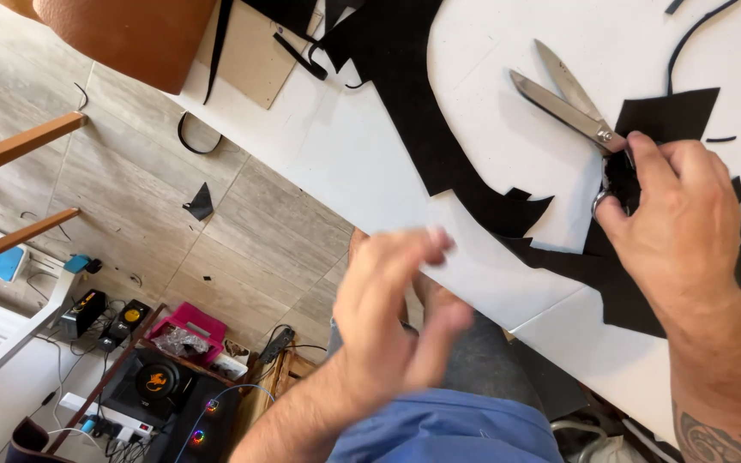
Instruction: Inspect a leather wallet, mark a leather sheet with a ruler and pen, and cut it with scissors
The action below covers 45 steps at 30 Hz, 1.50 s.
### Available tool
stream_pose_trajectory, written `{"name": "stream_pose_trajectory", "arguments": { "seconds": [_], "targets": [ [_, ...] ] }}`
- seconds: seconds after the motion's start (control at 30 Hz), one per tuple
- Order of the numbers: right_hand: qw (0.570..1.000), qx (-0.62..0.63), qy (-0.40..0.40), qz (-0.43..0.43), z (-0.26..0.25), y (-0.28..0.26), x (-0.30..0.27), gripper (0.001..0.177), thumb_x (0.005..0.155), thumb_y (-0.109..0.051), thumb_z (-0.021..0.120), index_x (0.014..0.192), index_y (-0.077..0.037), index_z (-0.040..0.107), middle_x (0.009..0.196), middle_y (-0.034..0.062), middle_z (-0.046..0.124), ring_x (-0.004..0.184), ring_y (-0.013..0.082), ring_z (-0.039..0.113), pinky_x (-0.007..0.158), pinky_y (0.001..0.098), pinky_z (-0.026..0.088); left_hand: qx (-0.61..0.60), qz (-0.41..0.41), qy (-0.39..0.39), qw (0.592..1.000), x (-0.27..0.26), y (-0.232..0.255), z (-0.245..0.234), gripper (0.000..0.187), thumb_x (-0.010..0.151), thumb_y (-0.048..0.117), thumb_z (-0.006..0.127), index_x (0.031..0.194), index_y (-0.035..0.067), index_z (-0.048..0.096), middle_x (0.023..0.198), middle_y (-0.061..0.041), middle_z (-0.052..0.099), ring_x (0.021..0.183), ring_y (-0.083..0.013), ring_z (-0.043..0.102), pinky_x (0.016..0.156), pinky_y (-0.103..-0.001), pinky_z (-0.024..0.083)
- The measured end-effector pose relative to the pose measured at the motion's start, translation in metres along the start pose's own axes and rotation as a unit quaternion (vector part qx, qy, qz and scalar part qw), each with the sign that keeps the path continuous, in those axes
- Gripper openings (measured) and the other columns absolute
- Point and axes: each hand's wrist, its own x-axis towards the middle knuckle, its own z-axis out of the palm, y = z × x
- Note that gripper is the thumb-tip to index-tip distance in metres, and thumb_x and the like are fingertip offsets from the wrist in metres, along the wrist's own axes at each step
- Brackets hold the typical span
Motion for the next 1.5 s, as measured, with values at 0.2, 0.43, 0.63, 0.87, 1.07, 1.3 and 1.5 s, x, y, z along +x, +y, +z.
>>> {"name": "stream_pose_trajectory", "arguments": {
  "seconds": [0.2, 0.43, 0.63, 0.87, 1.07, 1.3, 1.5],
  "targets": [
    [0.983, 0.162, -0.087, 0.023, -0.018, 0.02, 0.005, 0.065, 0.089, -0.016, 0.077, 0.151, 0.005, 0.075, 0.123, 0.0204, 0.077, 0.105, 0.0303, 0.071, 0.1, 0.0385, 0.054, 0.233, -0.242, -0.044, 0.941, -0.011, -0.073, 0.012, 0.047, 0.1, 0.013, 0.065, 0.143, 0.006, 0.047, 0.114, -0.005, 0.071, 0.084, -0.0099, 0.074, 0.051, -0.024, 0.053],
    [0.698, 0.638, -0.275, 0.175, -0.022, 0.013, -0.043, 0.109, 0.047, 0.016, 0.08, 0.152, 0.001, 0.053, 0.096, 0.0126, 0.07, 0.098, 0.0263, 0.071, 0.094, 0.0388, 0.063, 0.107, -0.322, 0.016, 0.94, -0.005, -0.086, 0.036, 0.066, 0.095, 0.007, 0.073, 0.151, 0.009, 0.039, 0.119, -0.008, 0.057, 0.081, -0.0083, 0.07, 0.06, -0.018, 0.055],
    [0.647, 0.645, -0.387, 0.124, 0.004, -0.02, -0.081, 0.084, 0.049, -0.05, 0.094, 0.114, -0.003, 0.069, 0.085, 0.0049, 0.071, 0.089, 0.0188, 0.073, 0.091, 0.0337, 0.059, 0.204, -0.232, 0.027, 0.951, -0.006, -0.102, 0.045, 0.058, 0.099, 0.006, 0.071, 0.149, 0.01, 0.043, 0.117, -0.004, 0.059, 0.069, -0.0061, 0.055, 0.071, -0.025, 0.056],
    [0.696, 0.561, -0.416, 0.166, 0.015, -0.059, -0.073, 0.068, 0.06, -0.036, 0.096, 0.117, -0.005, 0.075, 0.076, 0.0005, 0.069, 0.07, 0.009, 0.067, 0.08, 0.0246, 0.063, 0.234, -0.273, -0.013, 0.933, -0.007, -0.102, 0.037, 0.026, 0.098, 0.016, 0.068, 0.121, 0.009, 0.057, 0.084, 0.005, 0.069, 0.064, -0.0103, 0.068, 0.062, -0.031, 0.055],
    [0.696, 0.632, -0.31, 0.141, 0.017, -0.072, -0.044, 0.044, 0.067, -0.03, 0.096, 0.095, -0.003, 0.077, 0.067, 0.0105, 0.074, 0.062, 0.0191, 0.072, 0.067, 0.0364, 0.064, 0.114, -0.282, 0.013, 0.953, 0.005, -0.105, 0.045, 0.052, 0.098, 0.013, 0.068, 0.141, 0.0, 0.042, 0.082, -0.01, 0.073, 0.059, -0.0184, 0.073, 0.046, -0.027, 0.054],
    [0.717, 0.616, -0.301, 0.124, 0.007, -0.076, -0.019, 0.03, 0.075, -0.032, 0.089, 0.086, -0.006, 0.077, 0.063, 0.009, 0.073, 0.062, 0.013, 0.066, 0.061, 0.0313, 0.059, -0.015, -0.349, 0.018, 0.937, 0.017, -0.103, 0.046, 0.07, 0.097, -0.006, 0.064, 0.156, 0.003, 0.027, 0.085, -0.011, 0.071, 0.068, -0.0198, 0.076, 0.056, -0.026, 0.058],
    [0.734, 0.603, -0.297, 0.1, 0.002, -0.08, -0.001, 0.026, 0.077, -0.03, 0.086, 0.082, -0.006, 0.076, 0.061, 0.0097, 0.072, 0.06, 0.0145, 0.064, 0.06, 0.0309, 0.057, -0.103, -0.375, 0.01, 0.921, 0.013, -0.113, 0.039, 0.076, 0.099, -0.007, 0.063, 0.161, 0.009, 0.021, 0.086, -0.008, 0.072, 0.071, -0.0173, 0.076, 0.062, -0.023, 0.059]
  ]
}}
